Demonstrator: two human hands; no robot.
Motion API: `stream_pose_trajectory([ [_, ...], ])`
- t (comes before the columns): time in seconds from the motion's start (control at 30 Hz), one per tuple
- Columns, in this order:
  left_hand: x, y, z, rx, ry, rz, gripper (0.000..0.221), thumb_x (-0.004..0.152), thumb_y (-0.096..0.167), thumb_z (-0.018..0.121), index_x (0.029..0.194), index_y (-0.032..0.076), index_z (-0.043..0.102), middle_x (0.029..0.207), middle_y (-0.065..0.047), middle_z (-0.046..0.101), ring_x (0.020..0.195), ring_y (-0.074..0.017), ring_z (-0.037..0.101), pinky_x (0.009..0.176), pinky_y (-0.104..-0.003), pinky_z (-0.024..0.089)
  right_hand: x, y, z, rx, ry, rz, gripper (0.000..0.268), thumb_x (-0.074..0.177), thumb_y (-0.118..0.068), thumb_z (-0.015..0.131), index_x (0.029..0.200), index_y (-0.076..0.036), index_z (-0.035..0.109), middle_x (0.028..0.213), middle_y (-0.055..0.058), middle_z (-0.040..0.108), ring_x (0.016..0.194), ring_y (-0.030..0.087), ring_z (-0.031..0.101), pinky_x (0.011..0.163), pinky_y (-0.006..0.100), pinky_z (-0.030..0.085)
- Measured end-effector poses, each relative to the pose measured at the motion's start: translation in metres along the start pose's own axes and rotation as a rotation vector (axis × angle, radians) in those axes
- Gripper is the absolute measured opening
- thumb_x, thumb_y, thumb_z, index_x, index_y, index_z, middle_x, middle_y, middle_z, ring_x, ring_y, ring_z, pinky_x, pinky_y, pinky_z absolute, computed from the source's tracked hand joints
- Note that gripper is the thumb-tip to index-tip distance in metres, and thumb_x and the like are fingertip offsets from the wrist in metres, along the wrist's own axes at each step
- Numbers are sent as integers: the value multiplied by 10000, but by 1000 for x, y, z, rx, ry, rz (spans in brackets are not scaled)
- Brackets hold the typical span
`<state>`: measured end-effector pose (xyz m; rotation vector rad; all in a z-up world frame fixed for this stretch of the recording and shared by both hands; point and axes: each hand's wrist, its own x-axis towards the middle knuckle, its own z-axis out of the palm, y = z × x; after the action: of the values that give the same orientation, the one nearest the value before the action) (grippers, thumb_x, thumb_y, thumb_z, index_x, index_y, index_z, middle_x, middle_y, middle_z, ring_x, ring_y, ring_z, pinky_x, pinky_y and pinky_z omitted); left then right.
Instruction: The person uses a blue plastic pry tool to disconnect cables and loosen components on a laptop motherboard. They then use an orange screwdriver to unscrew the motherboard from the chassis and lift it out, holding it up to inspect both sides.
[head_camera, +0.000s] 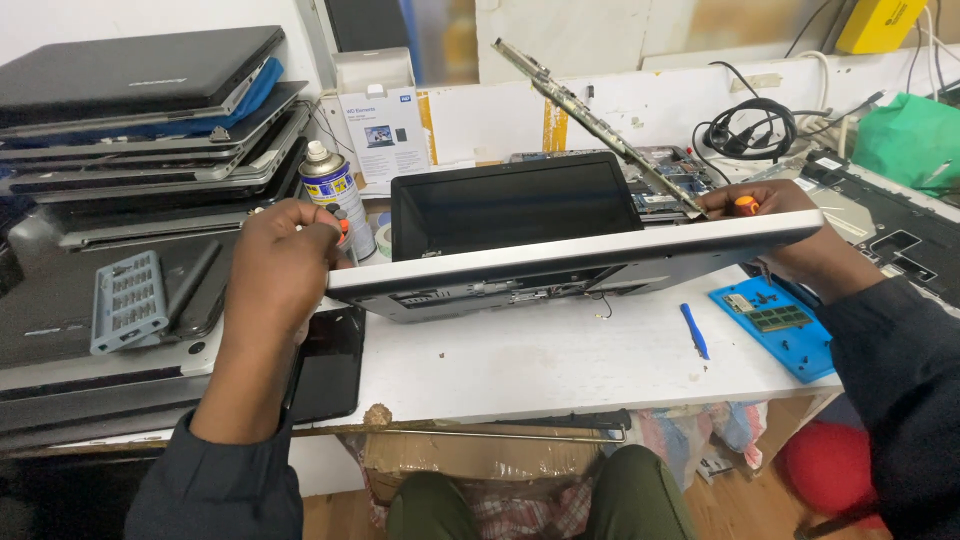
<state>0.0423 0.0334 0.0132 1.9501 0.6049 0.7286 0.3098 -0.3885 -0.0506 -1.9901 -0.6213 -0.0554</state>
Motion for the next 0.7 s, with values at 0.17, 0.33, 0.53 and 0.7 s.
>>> stream_pose_trajectory([
  [0.17,-7,-9,0,-208,37,37,161,849,115,490,932,132,626,665,-121,719,622,-162,654,650,-304,439,6,28,-11,137,54,-49,355,850,-7,780,1200,28,731,938,148,742,751,174,669,613,275,535],
  [0.33,-57,-23,14,-159,523,914,104,1260,-5,585,1210,-68,519,1134,-207,537,1028,-310,565,985,-421,462,2,43,-40,25,77,-144,259,896,-153,772,1084,20,728,1010,103,736,874,152,662,752,268,501],
  [0.53,-135,-109,168,165,-531,1038,167,638,329,740,752,207,727,804,-40,707,812,-301,625,773,-444,490,-17,-14,-39,149,172,100,158,820,13,836,942,0,737,783,87,694,552,151,591,445,266,401],
  [0.7,-179,-5,245,-168,-492,1297,96,915,-33,540,975,-3,607,878,-144,612,765,-333,549,648,-443,434,-24,11,-52,190,147,42,141,881,47,737,1021,38,725,803,150,727,561,141,581,443,270,382],
])
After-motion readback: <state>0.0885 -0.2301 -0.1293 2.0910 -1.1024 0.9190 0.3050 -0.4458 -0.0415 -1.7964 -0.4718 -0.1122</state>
